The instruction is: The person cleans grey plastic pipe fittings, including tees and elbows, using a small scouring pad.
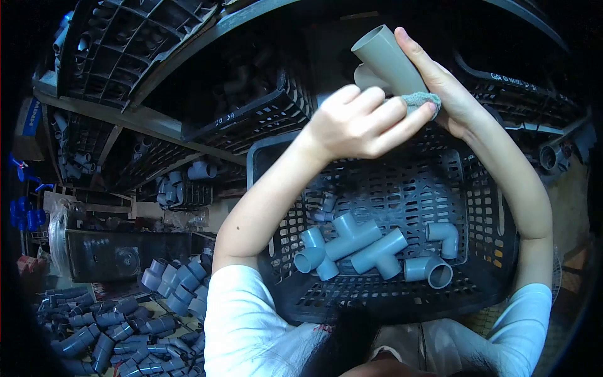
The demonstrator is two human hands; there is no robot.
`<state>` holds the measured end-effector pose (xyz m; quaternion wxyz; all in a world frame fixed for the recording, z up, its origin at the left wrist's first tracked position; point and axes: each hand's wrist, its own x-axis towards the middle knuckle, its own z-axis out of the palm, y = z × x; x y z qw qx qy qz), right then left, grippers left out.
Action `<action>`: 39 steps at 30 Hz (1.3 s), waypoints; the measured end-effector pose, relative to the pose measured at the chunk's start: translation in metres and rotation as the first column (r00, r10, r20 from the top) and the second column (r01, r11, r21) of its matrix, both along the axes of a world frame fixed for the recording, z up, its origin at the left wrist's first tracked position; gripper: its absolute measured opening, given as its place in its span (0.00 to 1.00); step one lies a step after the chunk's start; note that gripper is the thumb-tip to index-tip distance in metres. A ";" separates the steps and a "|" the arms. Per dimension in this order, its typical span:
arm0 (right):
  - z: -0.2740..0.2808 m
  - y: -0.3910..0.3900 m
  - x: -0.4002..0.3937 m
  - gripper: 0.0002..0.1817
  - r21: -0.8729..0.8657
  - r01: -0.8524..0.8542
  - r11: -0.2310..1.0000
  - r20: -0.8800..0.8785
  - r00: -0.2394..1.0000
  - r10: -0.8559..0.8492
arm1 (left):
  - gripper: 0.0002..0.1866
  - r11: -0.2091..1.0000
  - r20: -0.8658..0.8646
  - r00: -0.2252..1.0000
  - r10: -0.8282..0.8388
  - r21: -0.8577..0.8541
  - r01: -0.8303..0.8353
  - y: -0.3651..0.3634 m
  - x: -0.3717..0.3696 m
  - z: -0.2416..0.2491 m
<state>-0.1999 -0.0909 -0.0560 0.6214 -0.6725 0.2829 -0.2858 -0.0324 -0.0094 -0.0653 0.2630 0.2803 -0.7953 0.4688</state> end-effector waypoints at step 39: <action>-0.004 -0.018 0.000 0.48 -0.025 -0.029 0.999 -0.033 0.999 0.028 | 0.24 0.997 -0.058 0.997 0.047 0.060 -0.043 -0.012 0.030 0.006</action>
